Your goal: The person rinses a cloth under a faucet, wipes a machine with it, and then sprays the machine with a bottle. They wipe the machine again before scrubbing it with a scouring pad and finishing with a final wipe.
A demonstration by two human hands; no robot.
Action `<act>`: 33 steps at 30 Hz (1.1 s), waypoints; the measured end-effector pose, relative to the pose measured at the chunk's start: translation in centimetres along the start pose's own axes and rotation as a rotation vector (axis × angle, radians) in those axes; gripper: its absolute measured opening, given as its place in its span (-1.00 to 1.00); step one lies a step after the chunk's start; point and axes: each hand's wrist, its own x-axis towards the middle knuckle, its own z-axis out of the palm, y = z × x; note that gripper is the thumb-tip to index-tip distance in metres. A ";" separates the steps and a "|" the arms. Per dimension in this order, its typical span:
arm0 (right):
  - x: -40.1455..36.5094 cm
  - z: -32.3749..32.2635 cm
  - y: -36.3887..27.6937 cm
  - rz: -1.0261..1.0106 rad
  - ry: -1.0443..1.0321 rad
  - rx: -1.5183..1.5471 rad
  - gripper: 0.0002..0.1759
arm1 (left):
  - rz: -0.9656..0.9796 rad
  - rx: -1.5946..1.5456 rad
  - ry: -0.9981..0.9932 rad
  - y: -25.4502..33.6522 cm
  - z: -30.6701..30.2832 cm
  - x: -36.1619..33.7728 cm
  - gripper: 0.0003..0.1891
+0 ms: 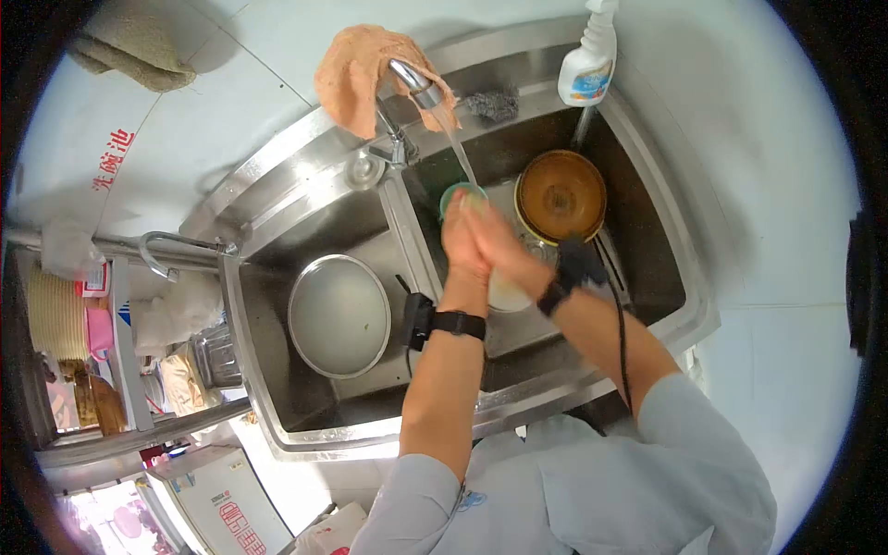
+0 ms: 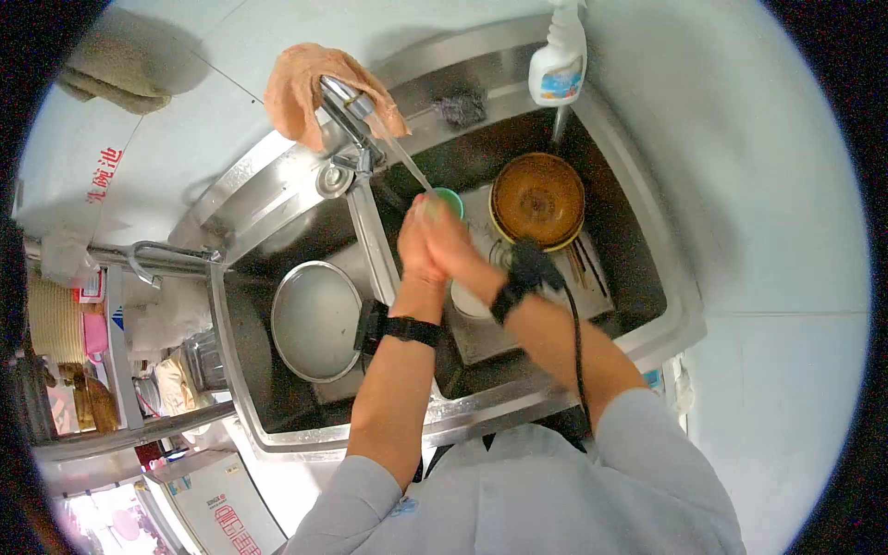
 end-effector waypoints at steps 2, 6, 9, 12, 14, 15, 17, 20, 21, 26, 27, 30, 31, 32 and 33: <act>3.5 -1.4 3.3 -0.083 0.042 0.017 -0.66 | 0.138 0.426 1.045 -4.1 8.8 3.9 -0.64; 0.0 -2.0 -0.2 0.031 -0.143 0.447 -0.70 | 0.072 0.599 0.983 -3.3 6.8 2.8 -0.60; -3.0 -0.8 -0.3 0.134 -0.260 0.504 -0.67 | 0.010 0.307 0.862 0.3 1.7 1.0 -0.73; 1.7 -0.1 4.5 -0.035 -0.055 0.570 -0.72 | 0.093 0.348 1.034 -3.2 6.3 2.7 -0.72; 3.8 -1.9 5.7 0.021 -0.089 0.749 -0.74 | -0.143 0.929 1.007 -5.3 9.0 3.2 -0.60; 3.9 -3.0 4.1 0.228 -0.001 0.631 -0.75 | -0.126 0.819 0.992 -5.6 8.8 2.7 -0.57; 5.4 -2.8 7.5 0.281 0.161 0.639 -0.79 | -0.103 0.699 0.974 -6.1 8.0 2.3 -0.53; 2.9 -3.6 3.6 0.564 0.144 0.920 -0.78 | -0.118 1.122 0.866 -5.6 6.6 1.2 -0.53; 2.5 -3.6 3.2 0.560 0.145 0.920 -0.78 | -0.054 1.415 0.753 -5.1 5.4 0.7 -0.56; -2.9 -3.6 -1.6 0.352 -0.094 1.004 -0.68 | -0.151 1.369 1.044 -2.3 6.0 2.0 -0.69; -3.2 -3.1 -0.8 0.220 -0.134 0.854 -0.62 | -0.059 1.079 1.148 -1.8 6.0 2.4 -0.74; -3.6 -2.5 0.9 -0.124 -0.106 0.140 -0.57 | 0.084 0.533 1.271 -0.9 5.5 2.9 -0.86; -2.5 -2.6 1.0 -0.122 -0.101 0.144 -0.57 | 0.119 0.402 1.116 -1.1 4.9 2.4 -0.83; -0.2 -2.9 1.2 0.015 -0.133 0.074 -0.58 | 0.149 0.273 0.960 -1.4 4.3 1.9 -0.78; 2.1 -3.2 1.5 0.155 -0.163 0.006 -0.58 | 0.070 0.381 1.144 -2.5 6.1 2.8 -0.77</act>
